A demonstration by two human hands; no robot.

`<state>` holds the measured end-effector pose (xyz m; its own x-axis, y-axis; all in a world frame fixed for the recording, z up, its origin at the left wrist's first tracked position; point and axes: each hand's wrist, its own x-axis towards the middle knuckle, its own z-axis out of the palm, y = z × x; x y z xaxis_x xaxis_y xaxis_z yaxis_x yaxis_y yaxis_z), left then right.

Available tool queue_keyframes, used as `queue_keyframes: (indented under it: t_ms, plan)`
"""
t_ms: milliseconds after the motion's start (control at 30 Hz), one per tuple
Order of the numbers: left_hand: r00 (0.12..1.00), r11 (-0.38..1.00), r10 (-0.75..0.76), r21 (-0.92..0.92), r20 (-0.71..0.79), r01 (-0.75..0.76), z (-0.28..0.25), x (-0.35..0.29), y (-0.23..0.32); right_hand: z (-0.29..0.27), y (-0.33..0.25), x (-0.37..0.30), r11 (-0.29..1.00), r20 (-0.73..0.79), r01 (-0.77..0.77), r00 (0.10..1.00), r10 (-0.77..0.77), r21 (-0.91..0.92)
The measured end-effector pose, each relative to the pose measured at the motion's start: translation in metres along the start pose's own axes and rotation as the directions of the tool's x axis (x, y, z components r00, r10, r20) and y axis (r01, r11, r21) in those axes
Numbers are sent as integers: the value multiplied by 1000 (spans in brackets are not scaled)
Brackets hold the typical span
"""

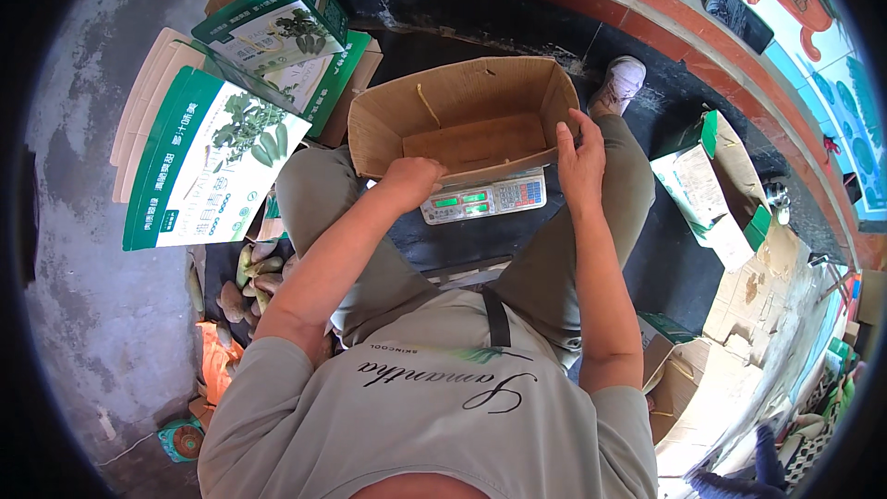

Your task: Weighing and packing tubers into a cardboard box.

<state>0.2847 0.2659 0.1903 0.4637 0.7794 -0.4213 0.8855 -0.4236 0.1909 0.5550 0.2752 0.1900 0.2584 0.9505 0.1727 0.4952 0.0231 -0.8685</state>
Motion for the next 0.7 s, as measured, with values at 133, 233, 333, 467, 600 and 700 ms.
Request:
queue_keyframes:
  t_ms: [133,233,333,467,600,700]
  plan:
    - [998,990,24,-135,-59,-32,-3,-4,4,1,-2,0,998,-36,66,997,-65,18]
    - [993,980,-7,-198,-115,-16,-11,-13,9,-3,-17,-4,974,-102,221,969,-225,-55]
    - [945,968,-13,-242,-328,-71,-16,-29,12,-7,-42,-13,954,-76,298,951,-299,-32]
    - [722,928,-56,-302,-690,-218,-39,-64,25,-19,-108,-35,943,119,269,948,-296,198]
    - [446,910,-243,-362,-861,-203,-55,-127,12,-37,-209,-54,683,320,623,604,-730,380]
    - [282,880,-456,-475,-844,4,-59,-164,-6,-41,-253,-67,387,306,686,244,-920,616]
